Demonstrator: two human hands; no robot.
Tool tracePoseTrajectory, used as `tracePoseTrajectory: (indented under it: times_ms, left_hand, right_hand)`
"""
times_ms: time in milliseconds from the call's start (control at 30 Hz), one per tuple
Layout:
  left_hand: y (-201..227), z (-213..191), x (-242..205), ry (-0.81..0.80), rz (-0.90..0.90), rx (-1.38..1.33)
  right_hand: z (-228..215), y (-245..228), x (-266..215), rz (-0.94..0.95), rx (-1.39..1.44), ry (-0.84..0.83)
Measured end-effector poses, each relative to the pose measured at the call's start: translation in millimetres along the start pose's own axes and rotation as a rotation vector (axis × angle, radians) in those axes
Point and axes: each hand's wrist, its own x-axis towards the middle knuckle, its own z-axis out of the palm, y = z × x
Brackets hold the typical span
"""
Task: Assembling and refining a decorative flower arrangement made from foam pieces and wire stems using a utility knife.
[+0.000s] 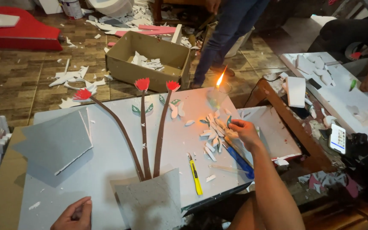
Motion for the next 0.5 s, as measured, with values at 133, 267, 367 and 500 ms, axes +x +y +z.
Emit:
tracePoseTrajectory:
  times_ms: [133,267,367,500]
  left_hand:
    - [36,-8,-8,0.024,0.048,0.113]
    - [37,-9,-7,0.011,0.022,0.127]
    - [33,-8,-4,0.007,0.012,0.119]
    - [37,-8,-11,0.024,0.038,0.114]
  right_hand:
    - [6,10,-2,-0.031,0.074,-0.102]
    - [32,11,-14,-0.077,-0.132,-0.123]
    - [69,0,-33,-0.1,-0.475,-0.159]
    - [102,1,-43,-0.234,-0.548,-0.269]
